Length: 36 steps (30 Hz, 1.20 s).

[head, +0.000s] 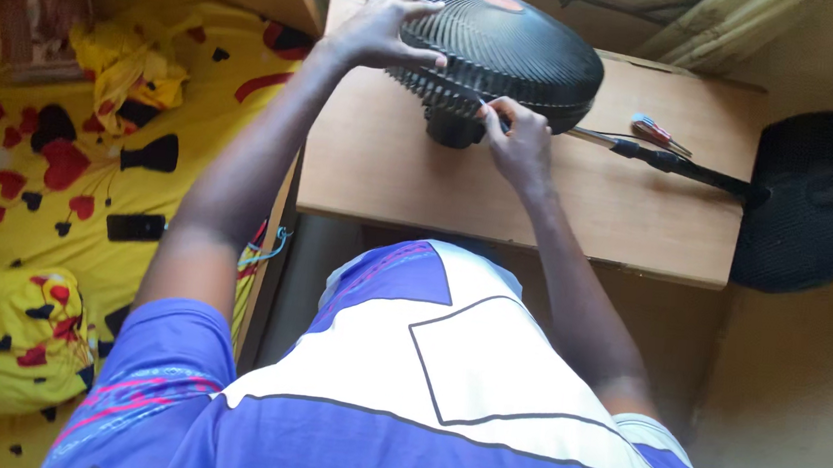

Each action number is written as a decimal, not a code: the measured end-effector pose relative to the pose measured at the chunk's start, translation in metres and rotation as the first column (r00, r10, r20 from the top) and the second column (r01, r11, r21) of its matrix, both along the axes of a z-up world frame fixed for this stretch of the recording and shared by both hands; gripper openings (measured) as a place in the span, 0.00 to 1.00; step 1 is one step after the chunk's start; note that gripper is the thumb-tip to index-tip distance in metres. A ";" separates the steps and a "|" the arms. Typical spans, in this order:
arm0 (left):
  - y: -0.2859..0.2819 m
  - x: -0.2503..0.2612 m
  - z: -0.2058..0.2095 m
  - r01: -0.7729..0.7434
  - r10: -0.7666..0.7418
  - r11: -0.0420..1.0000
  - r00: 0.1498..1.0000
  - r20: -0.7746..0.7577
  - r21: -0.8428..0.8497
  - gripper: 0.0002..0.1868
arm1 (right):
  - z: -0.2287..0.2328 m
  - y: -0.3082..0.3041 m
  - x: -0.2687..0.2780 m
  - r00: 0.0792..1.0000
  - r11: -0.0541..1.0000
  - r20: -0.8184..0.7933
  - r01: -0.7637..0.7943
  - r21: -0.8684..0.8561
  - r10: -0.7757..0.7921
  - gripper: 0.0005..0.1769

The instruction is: The person moves a standing electric fan onto a wooden desk and uses a screwdriver to loosen and remove screws from the front fan cage. They manipulate the cage and continue unscrewing fasteners to partially disassemble the fan.

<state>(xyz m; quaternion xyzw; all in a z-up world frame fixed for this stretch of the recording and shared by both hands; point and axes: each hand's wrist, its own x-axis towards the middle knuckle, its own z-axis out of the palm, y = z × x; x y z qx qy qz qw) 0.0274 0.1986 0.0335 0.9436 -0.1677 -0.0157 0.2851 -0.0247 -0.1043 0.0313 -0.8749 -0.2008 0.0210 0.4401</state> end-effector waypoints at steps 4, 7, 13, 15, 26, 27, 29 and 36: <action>-0.008 -0.001 -0.004 0.024 -0.013 0.995 0.993 -0.115 0.092 0.56 | -0.017 -0.009 0.010 1.000 0.989 -0.017 -0.013 0.145 0.015 0.10; -0.024 0.012 -0.002 0.071 -0.058 0.986 0.994 -0.087 0.153 0.62 | -0.023 -0.032 0.029 0.979 0.979 0.178 0.064 0.193 -0.099 0.09; -0.060 0.019 0.005 0.189 -0.178 0.954 0.982 -0.069 0.232 0.70 | -0.010 -0.092 0.057 0.998 0.994 0.060 -0.029 -0.105 0.035 0.17; -0.071 0.022 0.012 0.249 -0.241 0.940 0.969 -0.062 0.234 0.71 | -0.002 -0.095 0.067 0.993 0.979 0.041 -0.098 -0.181 0.107 0.19; -0.073 0.022 0.036 0.302 -0.252 0.935 0.935 -0.251 0.187 0.65 | 0.027 -0.084 0.106 0.758 0.716 0.260 -0.360 -0.598 0.598 0.37; -0.072 0.022 0.034 0.297 -0.245 0.936 0.935 -0.256 0.190 0.64 | 0.030 -0.084 0.109 0.739 0.695 0.258 -0.369 -0.616 0.622 0.39; -0.070 0.023 0.030 0.308 -0.265 0.935 0.935 -0.234 0.175 0.63 | 0.034 -0.080 0.110 0.703 0.654 0.269 -0.358 -0.666 0.658 0.40; -0.076 0.026 0.002 0.291 -0.270 0.936 0.955 -0.127 0.200 0.63 | 0.021 -0.070 0.089 0.524 0.644 0.467 -0.223 -0.732 0.712 0.40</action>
